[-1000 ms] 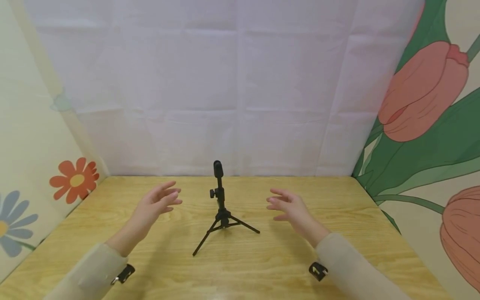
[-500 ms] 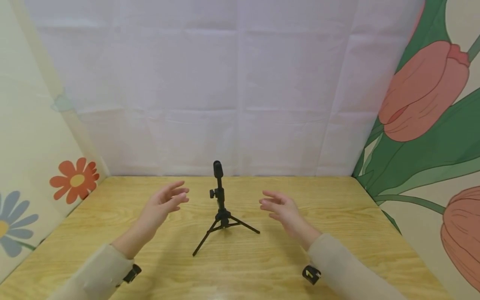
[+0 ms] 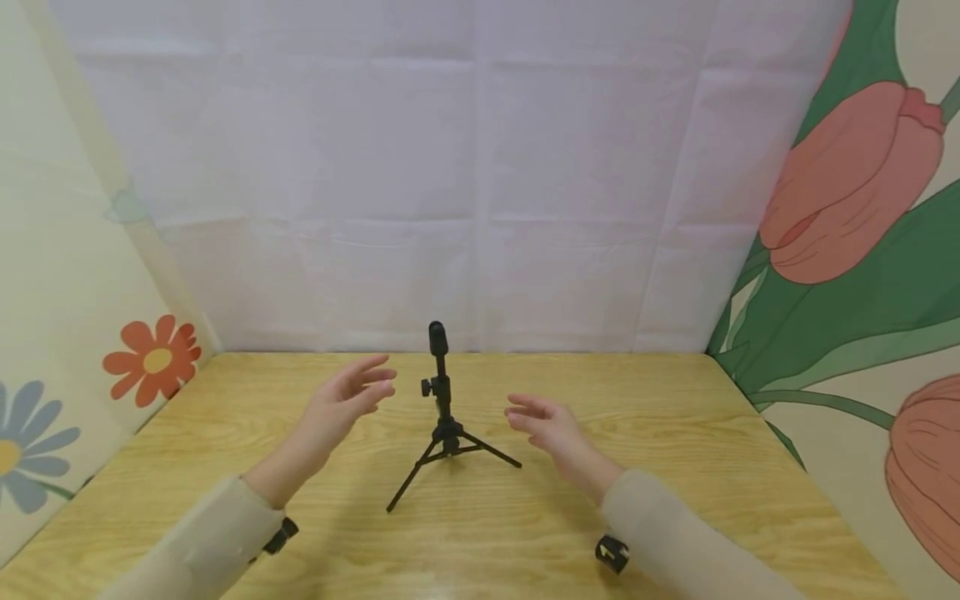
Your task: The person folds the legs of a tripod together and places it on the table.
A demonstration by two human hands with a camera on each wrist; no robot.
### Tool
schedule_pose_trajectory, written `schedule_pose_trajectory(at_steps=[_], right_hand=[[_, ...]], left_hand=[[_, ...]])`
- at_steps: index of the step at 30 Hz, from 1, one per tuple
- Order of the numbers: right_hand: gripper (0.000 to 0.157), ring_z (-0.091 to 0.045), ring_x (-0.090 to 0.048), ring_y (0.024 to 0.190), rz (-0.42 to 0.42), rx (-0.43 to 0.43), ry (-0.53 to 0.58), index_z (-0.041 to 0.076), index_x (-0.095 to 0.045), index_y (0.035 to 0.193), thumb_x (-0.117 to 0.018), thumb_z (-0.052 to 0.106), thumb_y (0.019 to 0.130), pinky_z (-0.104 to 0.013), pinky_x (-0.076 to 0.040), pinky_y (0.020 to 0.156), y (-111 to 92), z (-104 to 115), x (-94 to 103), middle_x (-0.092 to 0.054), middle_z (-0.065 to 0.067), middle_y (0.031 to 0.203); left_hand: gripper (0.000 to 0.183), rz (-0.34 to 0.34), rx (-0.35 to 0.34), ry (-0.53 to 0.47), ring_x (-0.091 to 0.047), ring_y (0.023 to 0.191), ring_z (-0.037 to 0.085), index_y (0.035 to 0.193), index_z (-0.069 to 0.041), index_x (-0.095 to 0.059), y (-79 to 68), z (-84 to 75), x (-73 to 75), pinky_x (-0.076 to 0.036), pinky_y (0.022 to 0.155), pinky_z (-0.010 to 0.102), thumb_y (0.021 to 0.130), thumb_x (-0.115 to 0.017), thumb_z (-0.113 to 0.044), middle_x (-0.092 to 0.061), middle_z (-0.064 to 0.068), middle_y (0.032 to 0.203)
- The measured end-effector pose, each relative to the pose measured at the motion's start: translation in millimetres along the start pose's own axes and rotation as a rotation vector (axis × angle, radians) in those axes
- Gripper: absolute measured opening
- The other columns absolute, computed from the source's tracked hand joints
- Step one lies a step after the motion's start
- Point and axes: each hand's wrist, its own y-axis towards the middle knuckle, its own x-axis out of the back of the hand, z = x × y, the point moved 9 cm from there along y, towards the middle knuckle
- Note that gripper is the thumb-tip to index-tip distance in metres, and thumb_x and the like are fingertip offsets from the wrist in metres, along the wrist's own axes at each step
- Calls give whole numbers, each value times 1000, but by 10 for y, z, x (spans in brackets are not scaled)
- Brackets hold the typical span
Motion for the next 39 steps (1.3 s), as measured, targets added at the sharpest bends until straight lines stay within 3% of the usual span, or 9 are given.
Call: schedule_pose_trajectory(at_steps=[7, 14, 27, 34, 39], right_hand=[[52, -44, -47, 136, 5, -6, 10, -2, -41, 149, -57, 12, 102, -61, -29, 115, 11, -26, -55, -50, -25, 146], [50, -43, -48, 135, -5, -1, -21, -2, -45, 147, -58, 11, 101, -63, -29, 115, 30, -65, -106, -53, -24, 144], [46, -42, -53, 130, 6, 2, -87, -3, -48, 144, -57, 11, 101, -64, -32, 112, 66, -149, -260, -58, -22, 139], [46, -41, -55, 129, 13, -22, -86, -2, -50, 143, -59, 12, 101, -65, -33, 112, 120, -205, -299, -59, -23, 138], [46, -42, -55, 129, 60, 11, -121, -6, -48, 144, -58, 9, 101, -60, -35, 113, 178, -225, -357, -57, -27, 138]], left_hand=[[53, 15, -31, 14, -48, 135, 39, 153, -10, -40, 21, -76, -67, -38, 111, 59, 105, -56, -25, -51, 19, 146], [52, -13, -53, -7, -47, 137, 36, 151, -5, -41, 93, -128, -109, -38, 113, 55, 103, -57, -17, -49, 20, 149], [56, 12, -124, -8, -40, 143, 34, 154, -9, -38, 178, -334, -220, -34, 116, 54, 103, -58, -19, -46, 15, 154], [57, 24, -154, -16, -43, 141, 34, 155, -10, -37, 230, -416, -266, -37, 114, 53, 103, -58, -21, -45, 15, 154], [57, 30, -154, -25, -47, 139, 34, 156, -12, -37, 274, -455, -308, -39, 113, 53, 103, -58, -21, -46, 15, 153]])
